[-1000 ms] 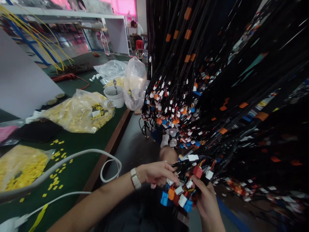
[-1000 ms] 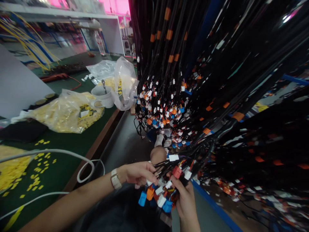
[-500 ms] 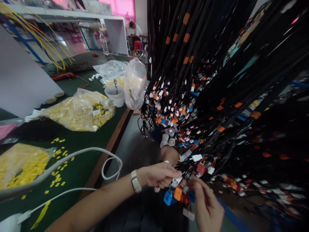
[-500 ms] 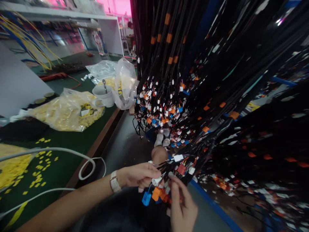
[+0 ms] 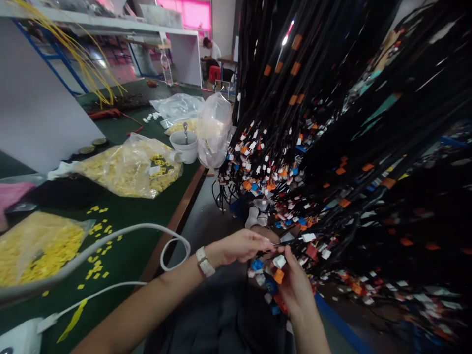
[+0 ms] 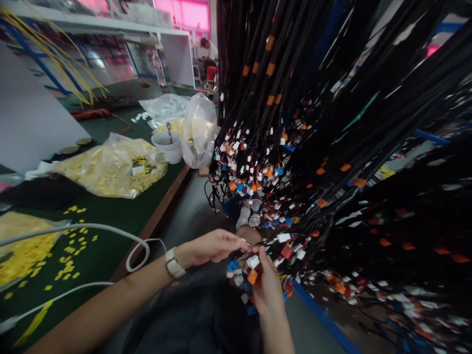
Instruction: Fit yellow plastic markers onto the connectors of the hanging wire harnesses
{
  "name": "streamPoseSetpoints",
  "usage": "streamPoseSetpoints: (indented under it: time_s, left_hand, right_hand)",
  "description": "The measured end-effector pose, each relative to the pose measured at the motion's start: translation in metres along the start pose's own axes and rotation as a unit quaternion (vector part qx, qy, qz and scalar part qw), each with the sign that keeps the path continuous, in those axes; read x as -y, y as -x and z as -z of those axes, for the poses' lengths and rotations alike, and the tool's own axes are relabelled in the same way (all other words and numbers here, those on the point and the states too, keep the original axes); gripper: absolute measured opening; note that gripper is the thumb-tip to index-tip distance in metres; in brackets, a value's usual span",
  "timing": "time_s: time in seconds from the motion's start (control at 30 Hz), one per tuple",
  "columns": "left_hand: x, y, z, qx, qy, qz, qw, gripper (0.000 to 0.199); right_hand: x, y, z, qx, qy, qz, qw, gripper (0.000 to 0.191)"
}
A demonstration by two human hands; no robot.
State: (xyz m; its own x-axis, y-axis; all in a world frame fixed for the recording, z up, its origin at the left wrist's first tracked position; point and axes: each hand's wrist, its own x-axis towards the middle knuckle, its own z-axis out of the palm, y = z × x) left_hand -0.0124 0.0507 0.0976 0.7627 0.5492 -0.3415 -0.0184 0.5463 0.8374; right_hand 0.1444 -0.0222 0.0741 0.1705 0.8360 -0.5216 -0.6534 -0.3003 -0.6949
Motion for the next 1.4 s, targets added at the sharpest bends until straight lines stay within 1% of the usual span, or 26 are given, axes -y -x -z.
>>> streamPoseSetpoints:
  time_s: [0.07,0.13,0.2,0.23,0.3,0.43,0.5,0.57,0.67,0.9,1.03,1.2,1.4]
  left_hand:
    - [0.001,-0.006,0.012,-0.075,0.111,-0.011,0.991,0.023]
    - [0.004,-0.012,0.019,-0.149,0.189,-0.017,0.970,0.016]
    - [0.009,-0.017,0.022,-0.192,0.217,-0.009,0.957,0.022]
    - [0.010,-0.019,0.022,-0.196,0.222,-0.005,0.955,0.025]
    - [0.013,-0.020,0.021,-0.173,0.227,-0.005,0.958,0.026]
    - [0.014,-0.017,0.017,-0.085,0.242,-0.020,0.966,0.019]
    - [0.014,-0.015,0.016,-0.056,0.245,-0.025,0.967,0.017]
    - [0.016,-0.015,0.014,-0.039,0.240,-0.022,0.970,0.015]
    - [0.019,-0.015,0.009,-0.028,0.224,-0.001,0.974,0.016]
    - [0.024,-0.012,0.000,-0.018,0.233,0.017,0.972,0.019]
    - [0.023,-0.012,-0.001,-0.014,0.235,0.030,0.971,0.026]
    - [0.025,-0.013,-0.002,-0.030,0.234,0.032,0.971,0.024]
    - [0.027,-0.013,-0.003,-0.027,0.220,0.034,0.975,0.021]
  right_hand:
    - [-0.002,-0.003,0.003,-0.008,-0.010,0.003,1.000,0.021]
    - [-0.004,-0.005,0.005,-0.016,-0.010,0.000,1.000,0.023]
    - [-0.004,-0.007,0.005,-0.024,-0.011,-0.001,1.000,0.026]
    - [-0.005,-0.008,0.005,-0.027,-0.007,0.000,1.000,0.027]
    - [-0.004,-0.010,0.005,-0.029,0.007,0.001,1.000,0.029]
    - [-0.007,-0.016,0.006,-0.033,0.047,0.024,0.998,0.033]
    - [-0.009,-0.018,0.009,-0.041,0.067,0.047,0.996,0.037]
    - [-0.012,-0.020,0.012,-0.046,0.085,0.065,0.993,0.041]
    - [-0.014,-0.021,0.015,-0.047,0.098,0.066,0.992,0.045]
    - [-0.016,-0.025,0.017,-0.063,0.078,0.028,0.995,0.050]
    - [-0.017,-0.024,0.016,-0.055,0.057,0.020,0.997,0.048]
    - [-0.020,-0.023,0.015,-0.053,0.046,0.031,0.997,0.043]
    - [-0.021,-0.023,0.016,-0.033,0.037,0.021,0.999,0.048]
